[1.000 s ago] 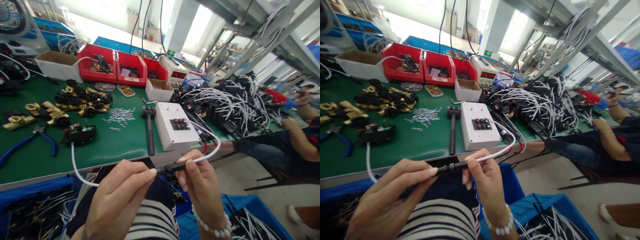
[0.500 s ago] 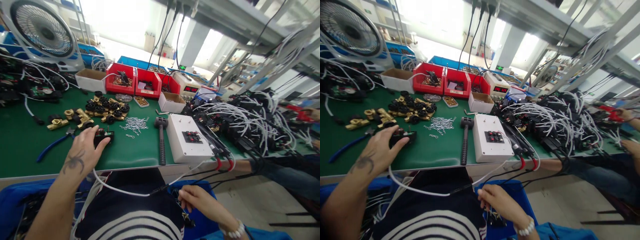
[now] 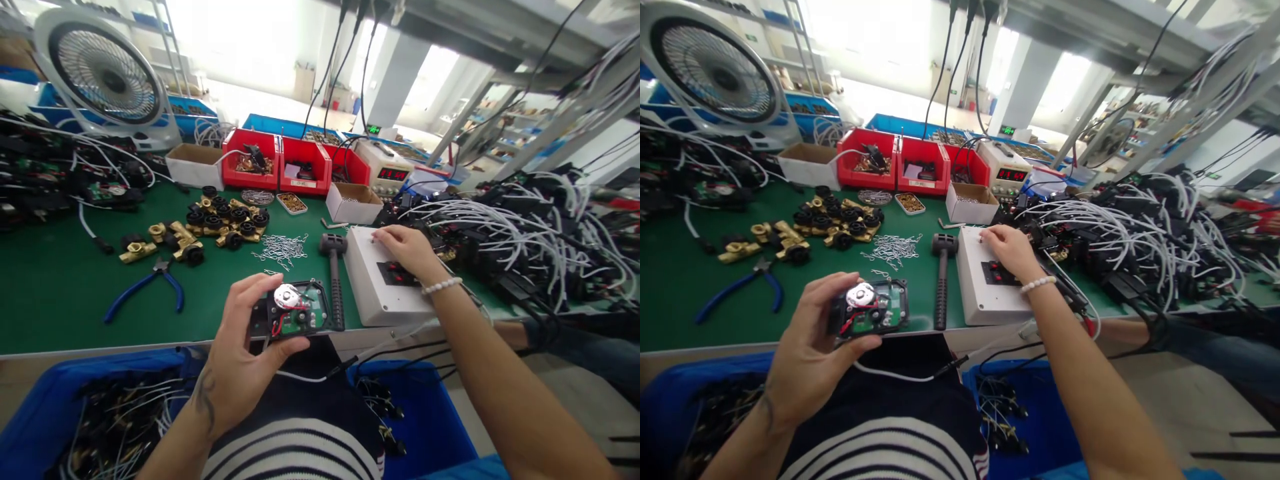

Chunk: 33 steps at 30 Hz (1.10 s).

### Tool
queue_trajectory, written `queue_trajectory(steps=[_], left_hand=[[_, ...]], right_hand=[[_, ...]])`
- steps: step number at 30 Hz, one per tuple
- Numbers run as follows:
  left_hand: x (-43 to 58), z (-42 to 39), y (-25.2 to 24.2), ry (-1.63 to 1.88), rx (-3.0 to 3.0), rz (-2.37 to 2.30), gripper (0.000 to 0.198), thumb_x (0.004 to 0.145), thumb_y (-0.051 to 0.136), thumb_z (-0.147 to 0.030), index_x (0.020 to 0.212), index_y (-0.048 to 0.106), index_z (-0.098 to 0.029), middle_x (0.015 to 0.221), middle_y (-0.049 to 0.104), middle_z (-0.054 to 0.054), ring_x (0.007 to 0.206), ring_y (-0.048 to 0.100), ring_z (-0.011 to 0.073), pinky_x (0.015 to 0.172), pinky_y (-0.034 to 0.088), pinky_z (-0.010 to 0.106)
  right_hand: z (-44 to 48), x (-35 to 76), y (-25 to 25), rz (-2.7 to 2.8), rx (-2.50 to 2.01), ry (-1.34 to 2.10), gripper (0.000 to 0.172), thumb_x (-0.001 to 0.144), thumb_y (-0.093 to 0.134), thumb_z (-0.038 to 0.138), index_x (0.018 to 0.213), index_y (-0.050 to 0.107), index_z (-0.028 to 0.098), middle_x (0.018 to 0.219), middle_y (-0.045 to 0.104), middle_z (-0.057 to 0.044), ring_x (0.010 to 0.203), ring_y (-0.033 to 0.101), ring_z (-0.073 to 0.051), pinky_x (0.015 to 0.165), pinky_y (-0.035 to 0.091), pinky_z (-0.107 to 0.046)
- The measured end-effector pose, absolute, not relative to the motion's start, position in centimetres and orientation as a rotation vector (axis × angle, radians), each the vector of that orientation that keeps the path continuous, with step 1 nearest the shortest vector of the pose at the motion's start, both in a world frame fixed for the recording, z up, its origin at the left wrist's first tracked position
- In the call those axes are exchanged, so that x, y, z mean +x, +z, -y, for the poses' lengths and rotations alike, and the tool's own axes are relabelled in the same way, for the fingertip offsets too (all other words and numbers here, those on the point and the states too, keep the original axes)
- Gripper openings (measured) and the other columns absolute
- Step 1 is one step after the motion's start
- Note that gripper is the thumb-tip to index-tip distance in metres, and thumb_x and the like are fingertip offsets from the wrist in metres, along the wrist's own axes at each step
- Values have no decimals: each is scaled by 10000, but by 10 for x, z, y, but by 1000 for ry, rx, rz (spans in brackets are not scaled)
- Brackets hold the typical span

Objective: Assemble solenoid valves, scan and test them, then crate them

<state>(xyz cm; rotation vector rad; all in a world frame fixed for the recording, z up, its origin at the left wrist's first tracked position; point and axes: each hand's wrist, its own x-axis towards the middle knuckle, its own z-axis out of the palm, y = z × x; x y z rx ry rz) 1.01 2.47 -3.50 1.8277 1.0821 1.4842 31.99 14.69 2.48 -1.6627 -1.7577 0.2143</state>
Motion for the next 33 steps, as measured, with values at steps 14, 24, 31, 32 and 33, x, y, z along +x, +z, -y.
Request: queue_trajectory(steps=[14, 24, 31, 32, 33], left_hand=[[11, -4, -29, 1463, 1826, -928, 769, 808, 815, -346, 1463, 416, -390, 1389, 467, 60, 1276, 509, 252, 1115, 457, 396], [14, -6, -28, 1491, 1863, -965, 723, 831, 777, -450, 1458, 420, -397, 1370, 471, 38, 1255, 525, 212, 1092, 462, 320], [0, -6, -8, 1315, 2109, -926, 398, 1001, 551, -279, 1393, 498, -321, 1344, 507, 33, 1289, 487, 152, 1088, 441, 237], [0, -6, -4, 1297, 2165, -941, 368, 997, 546, -225, 1353, 528, -315, 1317, 525, 22, 1264, 501, 133, 1076, 443, 213], [-1, -6, -1, 1273, 2212, -961, 352, 988, 549, -189, 1320, 548, -309, 1297, 536, 12, 1240, 514, 119, 1065, 445, 194]], right_hand=[[-146, 323, 19, 1710, -1622, 15, 532, 940, 490, 629, 789, 717, 172, 888, 727, -123, 900, 665, -261, 877, 491, -391], [-17, 222, 2, 1683, -758, 1058, 880, 681, 826, 599, 1449, 489, 333, 1347, 634, -74, 1198, 634, -242, 1031, 539, -372], [-2, 215, -5, 1685, -800, 955, 685, 794, 839, 331, 1412, 544, 363, 1373, 624, -34, 1264, 594, -207, 1084, 505, -344], [-1, 216, -4, 1709, -819, 932, 693, 792, 841, 331, 1417, 541, 361, 1368, 628, -38, 1262, 596, -215, 1079, 510, -352], [-1, 217, -3, 1727, -832, 916, 705, 791, 841, 334, 1425, 535, 356, 1366, 630, -44, 1262, 597, -224, 1072, 518, -360]])
